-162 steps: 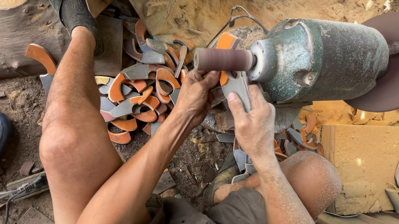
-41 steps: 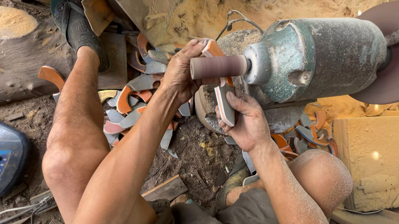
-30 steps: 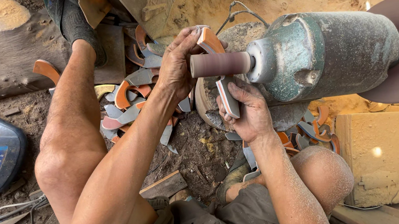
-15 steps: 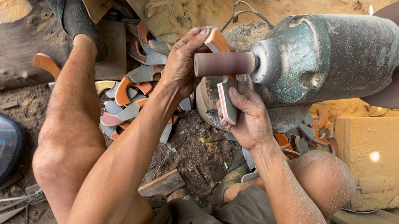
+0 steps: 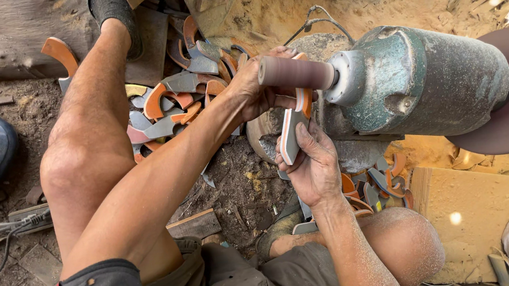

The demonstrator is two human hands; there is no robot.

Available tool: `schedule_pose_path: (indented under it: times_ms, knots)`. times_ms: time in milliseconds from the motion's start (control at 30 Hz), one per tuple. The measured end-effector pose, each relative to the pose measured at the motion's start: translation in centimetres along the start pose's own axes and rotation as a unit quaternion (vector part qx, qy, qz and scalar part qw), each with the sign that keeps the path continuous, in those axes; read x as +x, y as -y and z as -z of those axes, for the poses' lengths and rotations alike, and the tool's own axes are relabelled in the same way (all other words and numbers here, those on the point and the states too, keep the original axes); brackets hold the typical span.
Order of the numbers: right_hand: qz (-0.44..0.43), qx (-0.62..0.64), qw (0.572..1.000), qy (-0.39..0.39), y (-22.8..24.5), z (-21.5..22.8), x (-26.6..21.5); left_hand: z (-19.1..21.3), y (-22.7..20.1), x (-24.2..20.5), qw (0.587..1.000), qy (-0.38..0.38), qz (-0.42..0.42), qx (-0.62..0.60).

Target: The person sits on the ground and uses a bench grinder to smooth and shape the edges of small wooden handles. They hold each handle against the rotating grinding wheel, turning it to work different sides, then set it aside and pick up another from a nearby pile.

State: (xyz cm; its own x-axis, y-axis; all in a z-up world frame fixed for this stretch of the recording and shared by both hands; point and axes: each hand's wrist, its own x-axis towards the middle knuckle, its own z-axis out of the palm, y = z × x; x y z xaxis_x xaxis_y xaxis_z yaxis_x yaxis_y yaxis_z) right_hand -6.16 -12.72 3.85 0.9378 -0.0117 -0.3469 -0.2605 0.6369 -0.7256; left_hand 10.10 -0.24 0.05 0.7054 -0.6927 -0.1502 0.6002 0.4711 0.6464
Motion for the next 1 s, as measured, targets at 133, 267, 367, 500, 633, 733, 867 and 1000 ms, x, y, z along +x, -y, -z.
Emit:
schedule_pose_path:
  times_ms: [133, 267, 367, 500, 633, 733, 867, 1000]
  knots:
    - [-0.001, 0.010, 1.000, 0.002, -0.2, 0.5, -0.6, 0.0, 0.7, -0.1, 0.999, 0.045, -0.003, 0.003]
    - [-0.006, 0.022, 1.000, 0.004, -0.6, 0.8, -1.3, 0.2, 1.3, -0.4, 0.998, 0.058, 0.012, -0.020]
    - [-0.028, 0.000, 1.000, 0.015, -1.2, 1.2, -2.9, 0.1, 2.7, -1.5, 0.998, 0.026, 0.064, -0.003]
    - [-0.053, -0.041, 0.998, 0.018, -1.2, 1.5, -2.1, -0.2, 4.1, -2.4, 0.995, -0.068, 0.067, -0.024]
    - [-0.079, -0.092, 0.989, -0.087, -2.2, 1.4, 0.5, -0.9, 5.6, -3.3, 0.990, -0.128, 0.052, -0.034]
    - [-0.070, -0.090, 0.989, -0.096, -2.7, 0.9, 1.8, -0.9, 5.6, -3.1, 0.991, -0.127, 0.021, -0.035]
    - [-0.080, -0.105, 0.985, -0.115, -2.6, 0.5, 2.6, -0.5, 5.7, -2.2, 0.990, -0.125, 0.006, -0.059]
    - [-0.073, -0.119, 0.985, -0.101, -2.3, 0.1, 3.3, 0.0, 5.7, -1.4, 0.988, -0.144, -0.029, -0.044]
